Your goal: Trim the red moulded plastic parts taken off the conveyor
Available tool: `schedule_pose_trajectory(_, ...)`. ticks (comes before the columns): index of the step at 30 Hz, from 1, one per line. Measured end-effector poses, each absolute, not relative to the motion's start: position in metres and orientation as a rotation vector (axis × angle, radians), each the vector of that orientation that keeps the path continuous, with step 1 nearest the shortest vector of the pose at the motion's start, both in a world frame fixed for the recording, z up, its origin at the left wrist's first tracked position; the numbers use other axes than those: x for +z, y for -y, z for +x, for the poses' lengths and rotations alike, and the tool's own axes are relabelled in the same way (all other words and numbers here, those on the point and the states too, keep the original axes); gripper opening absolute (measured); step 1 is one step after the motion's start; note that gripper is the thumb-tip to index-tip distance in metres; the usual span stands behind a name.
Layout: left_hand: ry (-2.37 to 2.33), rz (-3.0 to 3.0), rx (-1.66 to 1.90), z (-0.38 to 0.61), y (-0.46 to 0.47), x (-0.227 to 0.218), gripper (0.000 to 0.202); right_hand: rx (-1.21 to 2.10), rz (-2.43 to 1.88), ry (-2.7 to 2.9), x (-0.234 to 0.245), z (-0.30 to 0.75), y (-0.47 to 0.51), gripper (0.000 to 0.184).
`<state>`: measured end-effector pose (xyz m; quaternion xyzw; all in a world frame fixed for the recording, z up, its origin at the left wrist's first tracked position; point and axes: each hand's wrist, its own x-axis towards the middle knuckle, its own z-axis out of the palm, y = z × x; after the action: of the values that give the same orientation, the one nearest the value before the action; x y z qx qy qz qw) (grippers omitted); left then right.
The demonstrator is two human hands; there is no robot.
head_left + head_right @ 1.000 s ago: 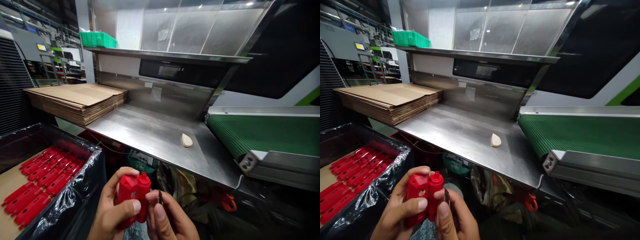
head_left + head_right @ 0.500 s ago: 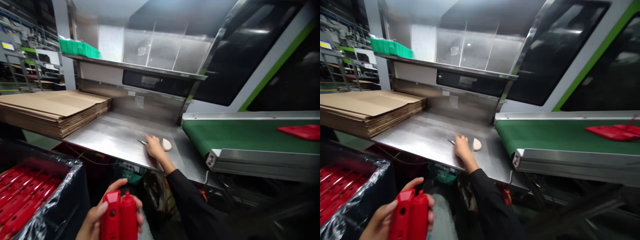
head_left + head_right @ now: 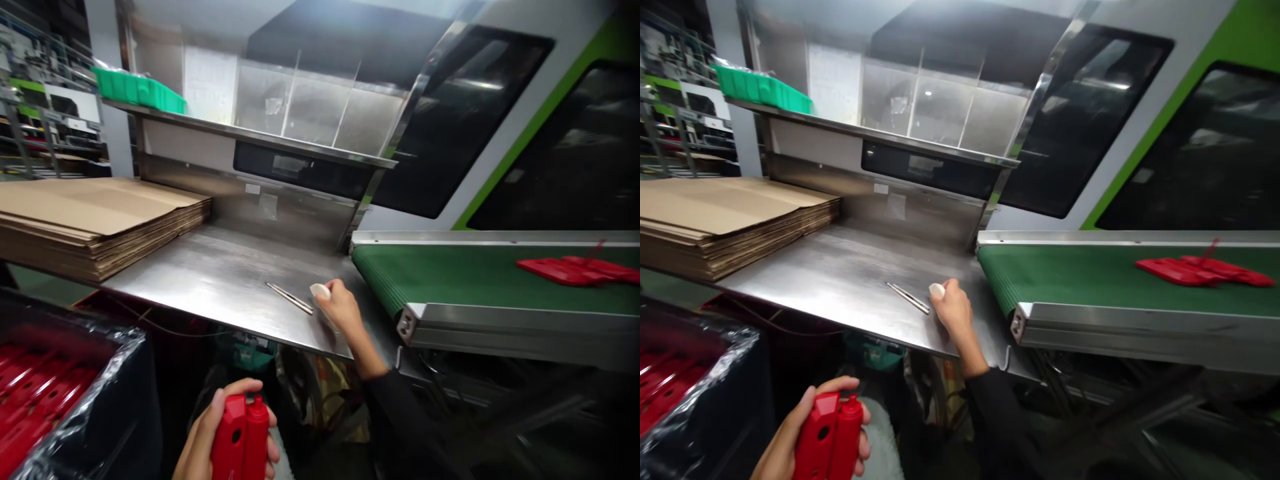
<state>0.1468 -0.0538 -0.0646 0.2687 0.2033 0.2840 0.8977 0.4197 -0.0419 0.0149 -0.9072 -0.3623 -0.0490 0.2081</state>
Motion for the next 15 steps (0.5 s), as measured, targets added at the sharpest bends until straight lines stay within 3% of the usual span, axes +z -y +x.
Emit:
schedule_pose_trajectory(3,-0.535,0.635,0.674,0.142,0.052,-0.062,0.065,-0.178,-2.253,1.192,-0.002,0.331,0.090,0.039)
schedule_pose_trajectory(5,-0.703,0.687,0.750,0.138,0.055,-0.062,0.061,-0.263,-1.853,1.443,-0.016,0.277,0.116,0.040)
schedule_pose_trajectory(8,-0.963,0.775,0.839,0.132,0.066,-0.060,0.053,-0.427,-1.578,1.520,-0.022,0.225,0.125,0.039)
schedule_pose_trajectory(15,-0.881,0.933,0.965,0.122,0.082,-0.046,0.049,-0.622,-1.669,1.416,-0.004,0.206,0.121,0.032)
